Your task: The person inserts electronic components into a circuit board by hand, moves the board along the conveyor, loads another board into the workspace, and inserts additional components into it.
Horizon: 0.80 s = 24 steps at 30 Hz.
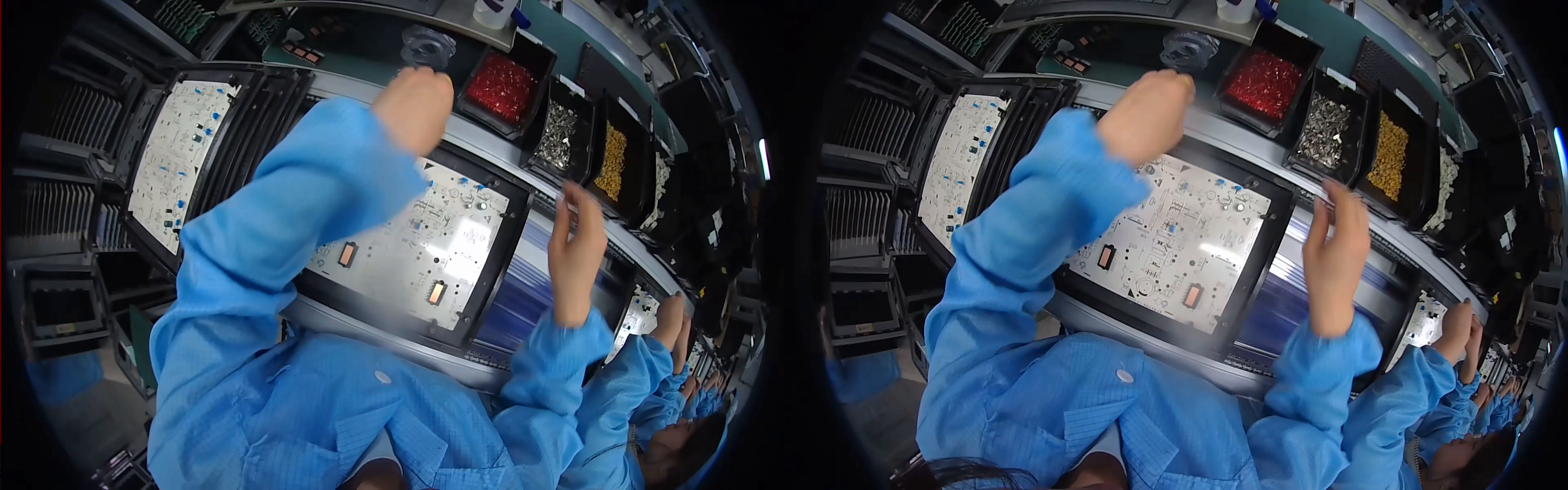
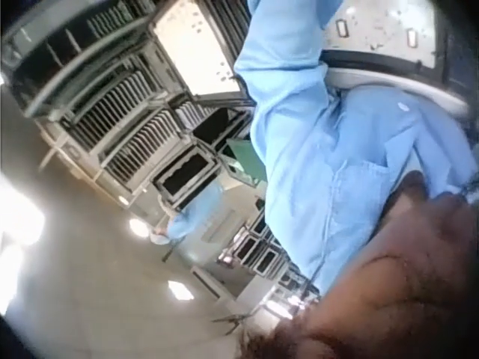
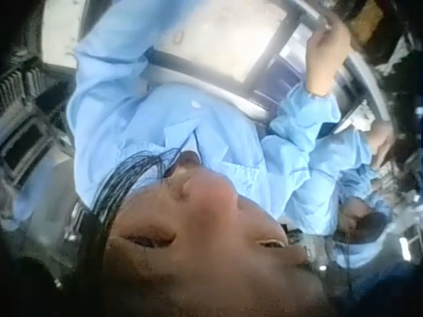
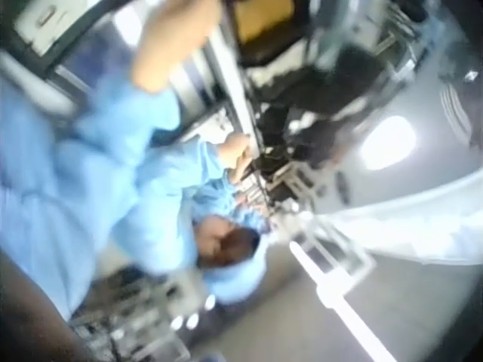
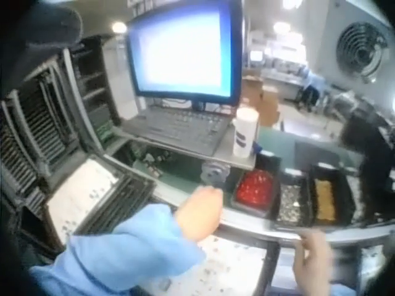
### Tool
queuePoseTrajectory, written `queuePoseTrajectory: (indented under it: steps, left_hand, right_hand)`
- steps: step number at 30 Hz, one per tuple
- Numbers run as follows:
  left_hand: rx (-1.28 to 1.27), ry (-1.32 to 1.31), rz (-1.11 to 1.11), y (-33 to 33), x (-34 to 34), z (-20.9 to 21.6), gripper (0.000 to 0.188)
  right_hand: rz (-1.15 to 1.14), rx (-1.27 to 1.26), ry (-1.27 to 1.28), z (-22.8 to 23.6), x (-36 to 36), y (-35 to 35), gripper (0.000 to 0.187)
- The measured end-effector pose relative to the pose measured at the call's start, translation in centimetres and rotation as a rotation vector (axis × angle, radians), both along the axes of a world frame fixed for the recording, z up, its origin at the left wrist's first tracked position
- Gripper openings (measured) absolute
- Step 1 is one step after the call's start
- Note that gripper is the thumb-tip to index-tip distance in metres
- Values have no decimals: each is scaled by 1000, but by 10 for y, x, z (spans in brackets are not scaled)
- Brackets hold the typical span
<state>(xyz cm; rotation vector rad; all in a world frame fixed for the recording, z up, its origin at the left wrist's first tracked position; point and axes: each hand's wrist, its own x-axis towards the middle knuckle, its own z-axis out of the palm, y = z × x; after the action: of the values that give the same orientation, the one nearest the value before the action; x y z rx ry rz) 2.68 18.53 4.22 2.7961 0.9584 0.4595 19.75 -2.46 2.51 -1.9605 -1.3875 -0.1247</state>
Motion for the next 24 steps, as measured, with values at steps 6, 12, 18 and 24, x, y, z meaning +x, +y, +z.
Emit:
queuePoseTrajectory:
  steps: [6,12,18,24]
  left_hand:
    - [38,16,213,56,31,-29,22]
    - [-65,-189,185,50,9,-31,14]
    - [-48,-114,229,47,12,-17,14]
    - [-26,-23,524,121,-26,-49,17]
  right_hand:
    - [-75,-240,-350,-26,64,90,23]
    - [-97,-238,-190,-40,72,106,9]
    - [-168,-125,-147,-39,64,109,12]
    - [-128,-18,-123,-37,64,105,21]
